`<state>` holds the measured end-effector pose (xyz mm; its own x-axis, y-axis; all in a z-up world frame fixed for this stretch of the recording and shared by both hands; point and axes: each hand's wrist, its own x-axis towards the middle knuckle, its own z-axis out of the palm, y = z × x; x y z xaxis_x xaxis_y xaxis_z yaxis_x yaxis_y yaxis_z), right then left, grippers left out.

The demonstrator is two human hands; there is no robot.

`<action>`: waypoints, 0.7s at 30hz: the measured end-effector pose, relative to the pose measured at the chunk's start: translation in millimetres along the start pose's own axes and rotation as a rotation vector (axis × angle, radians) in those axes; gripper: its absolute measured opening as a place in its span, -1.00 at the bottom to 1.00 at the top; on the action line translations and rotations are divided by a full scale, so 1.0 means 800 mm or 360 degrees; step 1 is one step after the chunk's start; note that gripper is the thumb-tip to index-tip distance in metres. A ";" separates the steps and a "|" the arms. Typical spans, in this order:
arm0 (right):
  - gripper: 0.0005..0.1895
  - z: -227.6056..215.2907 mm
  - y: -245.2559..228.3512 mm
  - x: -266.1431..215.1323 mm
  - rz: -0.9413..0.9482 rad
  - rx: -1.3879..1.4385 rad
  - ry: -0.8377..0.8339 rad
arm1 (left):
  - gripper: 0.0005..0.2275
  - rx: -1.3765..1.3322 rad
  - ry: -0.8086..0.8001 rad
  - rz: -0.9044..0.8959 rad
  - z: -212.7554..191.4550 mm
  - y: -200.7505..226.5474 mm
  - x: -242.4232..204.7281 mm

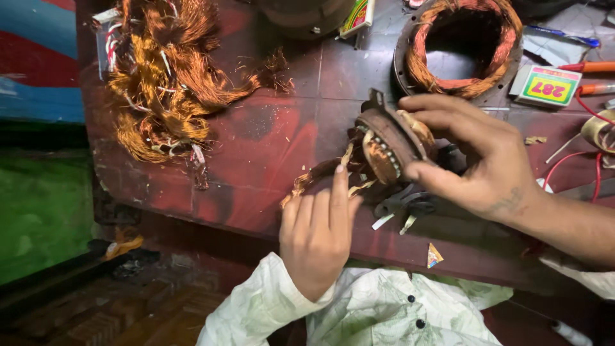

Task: The person uses pliers to cut and pull copper wire from a motor stator, gradually removing the coils and placing the stripped wire on the workbench. The person rotates the stator to access different sections and continues extracting wire until the stator is mostly empty.

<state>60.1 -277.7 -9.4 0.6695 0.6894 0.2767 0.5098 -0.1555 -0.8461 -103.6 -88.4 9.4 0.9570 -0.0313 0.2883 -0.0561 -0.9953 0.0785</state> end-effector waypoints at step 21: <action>-0.66 0.001 0.017 -0.008 0.0051 0.0122 0.0095 | -0.85 -0.2782 0.0786 -0.1041 0.045 -0.130 -0.098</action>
<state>62.3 -283.4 -22.8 0.7168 0.6414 0.2736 0.4464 -0.1207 -0.8866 -162.2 14.4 -55.5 0.8092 0.5875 0.0014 -0.2560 0.3504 0.9009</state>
